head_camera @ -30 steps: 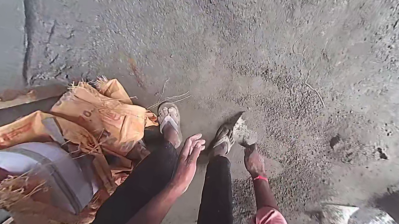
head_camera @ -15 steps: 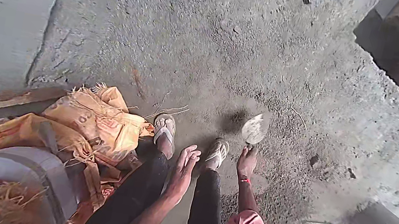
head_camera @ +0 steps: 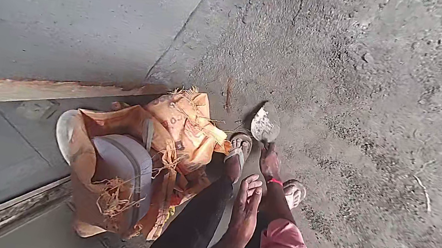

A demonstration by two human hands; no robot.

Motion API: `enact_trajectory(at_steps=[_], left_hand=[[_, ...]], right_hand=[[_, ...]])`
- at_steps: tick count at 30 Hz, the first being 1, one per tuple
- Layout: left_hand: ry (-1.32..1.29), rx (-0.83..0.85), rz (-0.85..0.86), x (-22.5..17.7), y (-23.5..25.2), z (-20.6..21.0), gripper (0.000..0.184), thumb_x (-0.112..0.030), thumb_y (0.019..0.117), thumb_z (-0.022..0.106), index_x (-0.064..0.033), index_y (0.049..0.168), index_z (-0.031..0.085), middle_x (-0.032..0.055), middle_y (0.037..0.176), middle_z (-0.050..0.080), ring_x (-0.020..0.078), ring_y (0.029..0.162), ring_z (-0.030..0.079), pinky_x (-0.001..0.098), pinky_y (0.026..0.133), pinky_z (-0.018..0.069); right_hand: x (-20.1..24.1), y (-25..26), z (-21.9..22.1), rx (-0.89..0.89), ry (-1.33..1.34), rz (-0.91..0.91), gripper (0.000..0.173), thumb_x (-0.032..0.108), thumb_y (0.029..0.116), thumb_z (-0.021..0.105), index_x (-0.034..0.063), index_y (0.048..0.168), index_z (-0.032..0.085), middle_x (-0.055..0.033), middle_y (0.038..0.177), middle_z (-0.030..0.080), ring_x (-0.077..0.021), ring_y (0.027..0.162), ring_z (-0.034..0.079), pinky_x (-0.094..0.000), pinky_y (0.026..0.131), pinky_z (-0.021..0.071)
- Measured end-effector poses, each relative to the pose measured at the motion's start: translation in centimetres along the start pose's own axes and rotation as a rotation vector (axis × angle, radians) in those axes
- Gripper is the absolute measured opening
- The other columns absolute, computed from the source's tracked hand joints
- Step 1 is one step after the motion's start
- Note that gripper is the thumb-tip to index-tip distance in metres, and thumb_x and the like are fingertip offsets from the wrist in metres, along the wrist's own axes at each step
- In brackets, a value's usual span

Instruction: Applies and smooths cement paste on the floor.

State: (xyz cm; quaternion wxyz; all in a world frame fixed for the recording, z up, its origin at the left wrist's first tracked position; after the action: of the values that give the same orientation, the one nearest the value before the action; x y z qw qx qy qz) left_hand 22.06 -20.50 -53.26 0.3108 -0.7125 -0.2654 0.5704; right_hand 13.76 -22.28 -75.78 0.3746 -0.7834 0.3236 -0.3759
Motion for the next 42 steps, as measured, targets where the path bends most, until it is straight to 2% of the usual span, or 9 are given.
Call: enact_trajectory(at_steps=[6, 11, 15, 19, 26, 34, 37, 40, 42], left_hand=[[-0.036, -0.009, -0.01, -1.0, 0.6, -1.6, 0.041, -0.015, 0.1061, 0.046, 0.0034, 0.142, 0.048, 0.0178, 0.134, 0.061, 0.0257, 0.121, 0.063, 0.0396, 0.102, 0.0546], [0.002, 0.042, 0.006, -0.6, 0.1, -2.0, 0.044, -0.017, 0.1048, 0.046, 0.0045, 0.143, 0.046, 0.0187, 0.132, 0.062, 0.0257, 0.117, 0.065, 0.0419, 0.097, 0.0567], [0.054, 0.049, -0.057, 0.0, 1.5, -1.7, 0.044, -0.023, 0.1053, 0.047, -0.0011, 0.144, 0.049, 0.0163, 0.13, 0.065, 0.0241, 0.115, 0.066, 0.0408, 0.094, 0.0572], [0.108, 0.099, -0.08, -0.1, 1.4, -1.9, 0.044, -0.025, 0.1061, 0.047, -0.0025, 0.144, 0.049, 0.0152, 0.133, 0.063, 0.0239, 0.117, 0.065, 0.0403, 0.095, 0.0571], [0.175, 0.185, -0.043, -0.6, 1.1, -1.6, 0.043, -0.023, 0.1084, 0.041, -0.003, 0.146, 0.047, 0.014, 0.136, 0.062, 0.0264, 0.122, 0.062, 0.0432, 0.101, 0.0554], [0.216, 0.212, -0.068, -0.3, 0.4, -0.8, 0.042, -0.021, 0.1081, 0.041, -0.003, 0.145, 0.048, 0.015, 0.132, 0.064, 0.0271, 0.12, 0.064, 0.0415, 0.099, 0.0559], [0.25, 0.228, -0.085, 0.1, 0.5, -0.3, 0.042, -0.023, 0.1081, 0.041, -0.0056, 0.146, 0.048, 0.0125, 0.134, 0.064, 0.0256, 0.12, 0.064, 0.041, 0.098, 0.0563], [0.316, 0.264, -0.076, 0.4, -0.2, 0.5, 0.042, -0.023, 0.1085, 0.044, -0.0055, 0.147, 0.047, 0.0113, 0.135, 0.063, 0.0234, 0.119, 0.064, 0.0396, 0.097, 0.0563], [0.365, 0.264, -0.04, 0.5, -0.1, 1.0, 0.042, -0.023, 0.1084, 0.045, -0.0056, 0.147, 0.047, 0.011, 0.132, 0.064, 0.0219, 0.117, 0.065, 0.0387, 0.097, 0.0564]], right_hand=[[4.6, 3.8, -2.3, -0.206, 0.178, 0.099, 0.052, 0.046, 0.1079, 0.042, 0.0115, 0.147, 0.044, -0.019, 0.103, 0.073, -0.0394, 0.097, 0.072, -0.0607, 0.084, 0.0574], [-11.1, 2.7, -9.9, -0.534, 0.481, 0.356, 0.046, 0.024, 0.1039, 0.052, 0.0001, 0.143, 0.054, -0.0245, 0.125, 0.068, -0.0371, 0.114, 0.067, -0.0562, 0.098, 0.0537], [-22.5, 2.5, -15.1, -0.785, 1.049, 0.547, 0.032, 0.037, 0.1063, 0.041, 0.0079, 0.109, 0.055, -0.0047, 0.075, 0.056, -0.0158, 0.057, 0.057, -0.0388, 0.052, 0.0526], [-15.6, -1.1, -14.1, -0.648, 0.577, 0.452, 0.057, 0.038, 0.1084, 0.043, -0.0031, 0.148, 0.043, -0.0286, 0.121, 0.065, -0.0399, 0.101, 0.068, -0.0605, 0.09, 0.0552], [2.4, 5.5, -10.6, -0.286, 0.371, 0.278, 0.057, 0.049, 0.1057, 0.044, 0.0105, 0.147, 0.046, -0.0196, 0.114, 0.072, -0.0402, 0.105, 0.07, -0.0627, 0.086, 0.0564], [-16.8, 4.8, -23.0, -0.644, 0.646, 0.532, 0.055, 0.034, 0.1006, 0.058, -0.0042, 0.14, 0.052, -0.0303, 0.126, 0.064, -0.0443, 0.116, 0.064, -0.0638, 0.096, 0.0509], [-24.8, 0.6, -23.3, -0.86, 0.962, 0.679, 0.042, 0.029, 0.1008, 0.053, -0.0027, 0.128, 0.055, -0.0204, 0.108, 0.061, -0.0289, 0.086, 0.062, -0.0515, 0.074, 0.0544], [-24.2, -1.9, -18.6, -0.902, 0.748, 0.692, 0.064, 0.037, 0.107, 0.042, -0.0022, 0.156, 0.03, -0.0269, 0.136, 0.06, -0.0356, 0.12, 0.065, -0.0524, 0.101, 0.053], [-18.5, -0.8, -13.0, -0.759, 0.551, 0.543, 0.062, 0.038, 0.1073, 0.041, -0.005, 0.151, 0.036, -0.0281, 0.125, 0.065, -0.0401, 0.112, 0.067, -0.0576, 0.096, 0.0543]])
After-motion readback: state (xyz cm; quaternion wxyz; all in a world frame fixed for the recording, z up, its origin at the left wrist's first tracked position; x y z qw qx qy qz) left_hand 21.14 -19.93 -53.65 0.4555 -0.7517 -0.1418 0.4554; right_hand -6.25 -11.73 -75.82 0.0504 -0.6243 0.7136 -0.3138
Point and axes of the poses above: each hand's wrist, its own y-axis towards the middle knuckle, its own z-axis out of the palm, x = y × z, the point moved 3 cm from there along y, towards the middle knuckle
